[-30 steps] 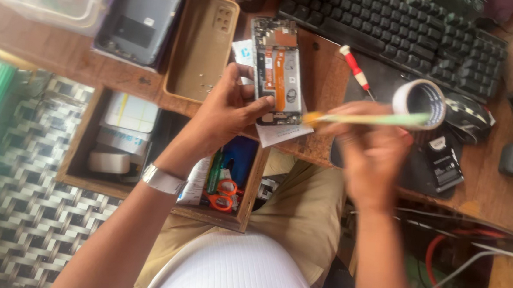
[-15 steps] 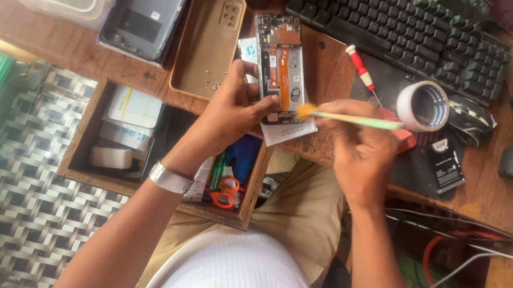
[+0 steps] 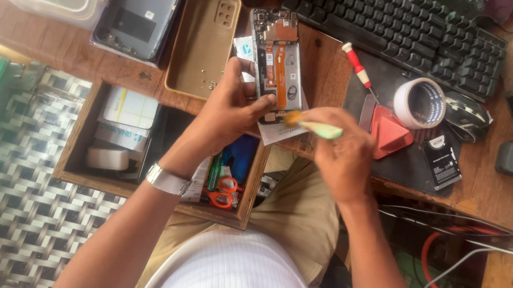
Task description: The person cleans a disassembled smartphone motherboard with a brush, then applies a liquid from a bottle to a small component and places it onto the board. The person continues brushing the board and handling small parts on the workbench.
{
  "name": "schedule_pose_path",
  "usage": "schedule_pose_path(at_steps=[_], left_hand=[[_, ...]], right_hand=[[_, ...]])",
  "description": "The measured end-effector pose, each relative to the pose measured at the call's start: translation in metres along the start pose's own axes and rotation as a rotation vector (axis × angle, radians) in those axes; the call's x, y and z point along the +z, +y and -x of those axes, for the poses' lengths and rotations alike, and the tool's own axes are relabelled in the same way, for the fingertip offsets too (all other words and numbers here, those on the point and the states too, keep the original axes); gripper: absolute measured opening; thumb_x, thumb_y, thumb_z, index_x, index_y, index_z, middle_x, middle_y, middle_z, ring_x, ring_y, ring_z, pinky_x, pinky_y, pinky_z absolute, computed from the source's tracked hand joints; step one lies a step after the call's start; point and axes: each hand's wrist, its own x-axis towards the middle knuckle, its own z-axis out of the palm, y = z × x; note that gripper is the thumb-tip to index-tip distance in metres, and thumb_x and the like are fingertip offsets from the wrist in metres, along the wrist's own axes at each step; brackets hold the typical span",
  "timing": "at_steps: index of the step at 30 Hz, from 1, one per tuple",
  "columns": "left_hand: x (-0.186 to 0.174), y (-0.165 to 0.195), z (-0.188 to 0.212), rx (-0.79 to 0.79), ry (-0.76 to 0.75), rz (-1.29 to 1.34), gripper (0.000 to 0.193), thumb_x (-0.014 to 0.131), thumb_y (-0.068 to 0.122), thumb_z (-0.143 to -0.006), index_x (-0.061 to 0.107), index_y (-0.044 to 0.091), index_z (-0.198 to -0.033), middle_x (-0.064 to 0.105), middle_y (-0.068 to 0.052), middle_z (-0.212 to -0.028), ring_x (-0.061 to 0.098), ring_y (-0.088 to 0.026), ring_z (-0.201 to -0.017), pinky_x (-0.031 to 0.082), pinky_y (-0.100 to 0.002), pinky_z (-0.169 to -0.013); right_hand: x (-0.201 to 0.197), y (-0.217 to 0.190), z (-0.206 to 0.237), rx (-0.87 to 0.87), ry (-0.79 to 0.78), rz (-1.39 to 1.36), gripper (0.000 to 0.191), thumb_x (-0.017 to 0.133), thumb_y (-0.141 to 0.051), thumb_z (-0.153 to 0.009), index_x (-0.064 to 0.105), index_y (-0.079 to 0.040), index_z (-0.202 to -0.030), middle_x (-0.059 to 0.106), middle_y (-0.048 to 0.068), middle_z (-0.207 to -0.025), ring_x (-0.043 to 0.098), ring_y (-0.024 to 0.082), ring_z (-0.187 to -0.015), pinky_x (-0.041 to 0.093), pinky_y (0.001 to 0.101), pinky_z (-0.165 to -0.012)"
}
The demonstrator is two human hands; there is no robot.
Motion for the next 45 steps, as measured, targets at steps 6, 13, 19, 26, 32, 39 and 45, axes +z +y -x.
schedule_pose_path(at_steps=[6,13,19,26,32,39,45], left_hand=[[-0.001,0.003,0.002,-0.023,-0.01,0.012,0.042,0.062,0.005,-0.096,0.029,0.006,-0.123,0.071,-0.019,-0.108,0.076,-0.025,-0.093,0.065,-0.04,-0.068],[-0.001,0.004,0.003,-0.004,-0.014,0.012,0.041,0.061,0.004,-0.097,0.029,0.007,-0.122,0.07,-0.019,-0.108,0.076,-0.026,-0.094,0.065,-0.041,-0.069],[-0.001,0.002,0.001,-0.014,-0.017,0.024,0.04,0.062,0.004,-0.096,0.03,0.005,-0.121,0.069,-0.018,-0.105,0.076,-0.026,-0.091,0.065,-0.043,-0.068],[-0.003,0.001,0.002,0.022,-0.041,0.065,0.044,0.062,0.005,-0.096,0.03,0.005,-0.126,0.07,-0.016,-0.109,0.075,-0.023,-0.096,0.065,-0.043,-0.071],[-0.005,0.004,0.002,-0.028,-0.037,0.068,0.046,0.063,0.007,-0.095,0.033,0.005,-0.129,0.071,-0.017,-0.107,0.075,-0.023,-0.097,0.065,-0.042,-0.073],[-0.005,0.006,0.001,-0.051,-0.07,0.11,0.047,0.064,0.008,-0.095,0.034,0.002,-0.131,0.071,-0.017,-0.107,0.075,-0.024,-0.094,0.064,-0.042,-0.07],[-0.004,0.008,0.001,-0.067,-0.046,0.052,0.046,0.064,0.009,-0.095,0.036,0.002,-0.13,0.072,-0.015,-0.105,0.075,-0.022,-0.094,0.065,-0.04,-0.071]], right_hand=[[-0.005,0.0,-0.003,0.061,0.019,-0.165,0.011,0.066,0.007,-0.1,0.07,0.0,-0.108,0.074,0.01,-0.107,0.073,0.018,-0.099,0.059,0.0319,-0.09],[-0.004,0.005,-0.004,0.096,0.047,-0.02,0.011,0.066,0.001,-0.1,0.073,-0.001,-0.109,0.074,0.009,-0.106,0.073,0.017,-0.098,0.058,0.0292,-0.088],[0.002,0.01,0.003,0.07,0.002,-0.191,0.008,0.069,-0.008,-0.102,0.071,-0.003,-0.108,0.074,0.009,-0.103,0.072,0.018,-0.093,0.058,0.0303,-0.085],[-0.018,0.03,-0.01,0.181,0.171,0.163,0.015,0.075,-0.014,-0.106,0.07,-0.001,-0.11,0.075,0.01,-0.092,0.072,0.02,-0.079,0.054,0.0325,-0.073],[-0.027,0.035,-0.032,0.326,-0.008,0.287,0.037,0.077,-0.011,-0.095,0.066,-0.002,-0.129,0.075,0.011,-0.092,0.074,0.02,-0.076,0.055,0.0341,-0.069],[-0.021,0.018,-0.029,-0.118,-0.172,0.092,0.021,0.079,-0.006,-0.095,0.076,-0.005,-0.116,0.074,0.01,-0.109,0.072,0.022,-0.1,0.058,0.0332,-0.087],[-0.02,0.012,-0.035,-0.197,-0.332,0.066,0.02,0.077,-0.003,-0.091,0.075,-0.001,-0.11,0.071,0.01,-0.106,0.072,0.023,-0.094,0.059,0.0309,-0.081]])
